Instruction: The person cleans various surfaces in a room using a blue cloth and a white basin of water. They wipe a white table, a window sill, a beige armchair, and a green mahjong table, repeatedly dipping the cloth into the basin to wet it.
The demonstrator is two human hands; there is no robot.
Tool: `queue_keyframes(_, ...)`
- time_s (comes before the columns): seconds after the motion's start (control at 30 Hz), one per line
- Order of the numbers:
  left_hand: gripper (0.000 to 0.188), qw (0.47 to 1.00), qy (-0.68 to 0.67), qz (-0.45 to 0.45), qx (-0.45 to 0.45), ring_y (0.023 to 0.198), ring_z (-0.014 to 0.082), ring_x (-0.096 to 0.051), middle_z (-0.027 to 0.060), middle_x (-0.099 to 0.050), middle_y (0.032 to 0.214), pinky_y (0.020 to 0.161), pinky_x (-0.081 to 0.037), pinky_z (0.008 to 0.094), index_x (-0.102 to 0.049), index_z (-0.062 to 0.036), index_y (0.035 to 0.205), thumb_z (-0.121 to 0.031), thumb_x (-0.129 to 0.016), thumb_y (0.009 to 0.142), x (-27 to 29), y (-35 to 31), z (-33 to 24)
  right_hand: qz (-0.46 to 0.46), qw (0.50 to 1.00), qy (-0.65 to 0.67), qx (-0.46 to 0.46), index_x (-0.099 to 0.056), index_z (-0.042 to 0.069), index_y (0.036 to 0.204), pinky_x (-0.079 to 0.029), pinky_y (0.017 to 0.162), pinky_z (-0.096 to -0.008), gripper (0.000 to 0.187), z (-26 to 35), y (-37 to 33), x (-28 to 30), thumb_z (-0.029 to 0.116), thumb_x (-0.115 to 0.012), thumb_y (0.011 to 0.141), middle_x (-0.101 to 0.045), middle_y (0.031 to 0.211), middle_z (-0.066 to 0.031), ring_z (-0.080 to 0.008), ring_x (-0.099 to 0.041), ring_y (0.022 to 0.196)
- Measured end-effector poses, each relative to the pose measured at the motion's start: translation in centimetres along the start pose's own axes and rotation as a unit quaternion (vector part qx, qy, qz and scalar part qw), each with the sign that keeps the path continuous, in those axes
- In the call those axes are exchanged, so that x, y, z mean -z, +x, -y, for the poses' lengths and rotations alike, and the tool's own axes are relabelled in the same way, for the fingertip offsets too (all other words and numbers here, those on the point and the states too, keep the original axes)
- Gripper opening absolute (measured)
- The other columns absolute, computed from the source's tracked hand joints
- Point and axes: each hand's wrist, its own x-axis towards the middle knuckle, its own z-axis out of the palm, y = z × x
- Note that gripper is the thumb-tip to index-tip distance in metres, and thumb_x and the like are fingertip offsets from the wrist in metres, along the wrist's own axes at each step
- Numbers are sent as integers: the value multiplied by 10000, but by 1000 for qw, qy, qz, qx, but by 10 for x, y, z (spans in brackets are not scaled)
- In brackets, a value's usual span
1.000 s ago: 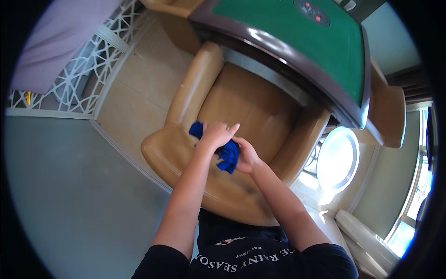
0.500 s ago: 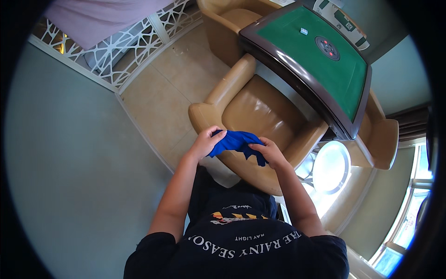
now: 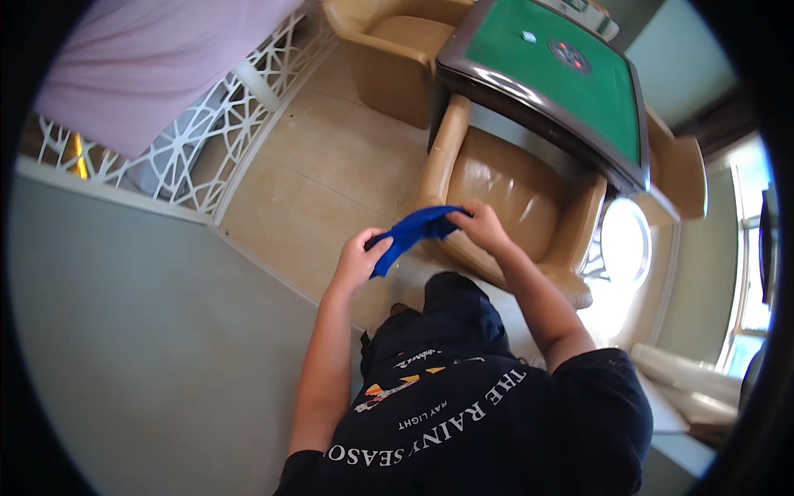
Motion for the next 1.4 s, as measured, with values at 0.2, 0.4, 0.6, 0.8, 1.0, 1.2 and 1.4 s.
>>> queue_keyframes(0.2,169,956,154,-44,-244,903,242,-653,110,-681,951,812,-510,336,-703,-14,1009,-161,-685,928,-8,97,-10,-110,992,55,-9,-672,15,1214,-537,891,-329,294,-11,37,13,92,-621,935,-735,1057,-155,-227,-709,969)
queue_keyframes(0.4,148,956,213,61,-193,899,272,-676,122,-705,961,820,-517,358,-696,-23,982,-162,-661,943,-24,201,29,-105,977,-53,-177,-661,31,1229,-539,904,-362,356,-65,76,13,182,-678,907,-714,1113,-187,-292,-695,1017)
queue_keyframes(0.6,638,947,294,116,-50,1342,375,-453,249,-465,1446,1131,-366,444,-459,-67,1466,-315,-692,926,-22,283,111,-55,945,-133,-295,-577,31,1357,-420,1099,-455,662,-151,115,-35,443,-719,859,-496,1446,-239,-414,-487,1321)
queue_keyframes(0.8,666,919,200,257,221,1442,302,-364,201,-358,1576,1174,-300,396,-277,-37,1559,-375,-518,1039,-48,289,142,-40,941,-33,-335,8,-93,1547,-247,1212,-457,1082,-187,137,-131,539,-614,929,-222,1573,-351,-451,-258,1472)
queue_keyframes(1.0,629,929,104,316,160,1449,317,-350,205,-341,1576,1183,-278,396,-185,-36,1577,-354,-400,1079,-72,294,174,-55,943,20,-328,64,-89,1543,-174,1236,-446,1001,-168,153,-114,477,-548,989,-90,1601,-348,-440,-136,1511)
queue_keyframes(1.2,642,963,93,251,15,1453,336,-340,218,-318,1581,1183,-273,408,-186,-16,1566,-400,-361,1082,-94,358,162,-199,947,2,-254,-56,-93,1540,-233,1215,-463,873,-175,203,-103,353,-577,1000,-200,1573,-341,-452,-219,1482)
queue_keyframes(1.4,554,971,98,218,-32,1322,358,-484,265,-479,1434,1108,-361,450,-344,21,1457,-379,-368,1075,-150,516,103,-362,903,-61,-223,-227,-70,1520,-324,1162,-465,755,-187,349,-31,356,-566,996,-361,1496,-337,-471,-373,1391)
